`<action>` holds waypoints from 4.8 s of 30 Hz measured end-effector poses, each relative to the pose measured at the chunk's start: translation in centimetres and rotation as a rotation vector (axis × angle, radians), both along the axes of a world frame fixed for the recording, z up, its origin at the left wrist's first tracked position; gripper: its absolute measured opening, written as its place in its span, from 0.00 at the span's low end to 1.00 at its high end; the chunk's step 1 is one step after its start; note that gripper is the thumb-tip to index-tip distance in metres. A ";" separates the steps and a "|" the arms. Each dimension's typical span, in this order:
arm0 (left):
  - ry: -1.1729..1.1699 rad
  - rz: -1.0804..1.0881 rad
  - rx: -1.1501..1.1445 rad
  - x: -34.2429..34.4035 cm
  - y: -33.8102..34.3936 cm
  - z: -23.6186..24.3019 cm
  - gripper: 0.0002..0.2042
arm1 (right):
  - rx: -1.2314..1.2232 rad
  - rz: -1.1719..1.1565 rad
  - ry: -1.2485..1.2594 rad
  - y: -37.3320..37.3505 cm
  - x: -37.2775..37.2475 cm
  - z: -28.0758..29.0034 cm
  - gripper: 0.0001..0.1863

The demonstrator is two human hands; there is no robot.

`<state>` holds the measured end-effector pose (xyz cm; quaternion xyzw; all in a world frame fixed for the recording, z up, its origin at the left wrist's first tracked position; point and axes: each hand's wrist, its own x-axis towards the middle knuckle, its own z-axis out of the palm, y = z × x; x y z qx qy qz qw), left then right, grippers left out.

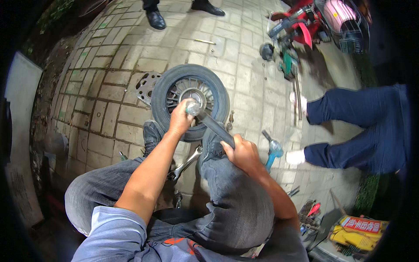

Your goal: The person uses a hammer and a green-handled tool to repeatedly strike the center hub of a motorcycle wheel resting on the ground. After completing the work, the person stands and walks into a cluttered workshop.

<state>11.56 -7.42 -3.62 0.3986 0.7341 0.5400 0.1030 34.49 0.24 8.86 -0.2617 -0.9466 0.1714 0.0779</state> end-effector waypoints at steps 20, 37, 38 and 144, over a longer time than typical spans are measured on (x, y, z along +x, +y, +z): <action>-0.028 -0.034 -0.049 -0.9 1.1 1.4 0.11 | -0.061 -0.111 0.110 0.1 3.8 3.8 0.16; -0.106 -0.275 -0.201 -6.6 5.0 3.6 0.13 | -0.246 -0.171 0.161 3.2 -1.0 4.4 0.17; -0.119 -0.264 -0.194 -6.7 5.0 3.1 0.13 | -0.301 -0.172 0.204 3.0 -2.1 5.0 0.16; -0.227 -0.299 0.000 -5.7 1.6 1.1 0.11 | -0.553 -0.278 0.208 3.2 -1.2 5.1 0.18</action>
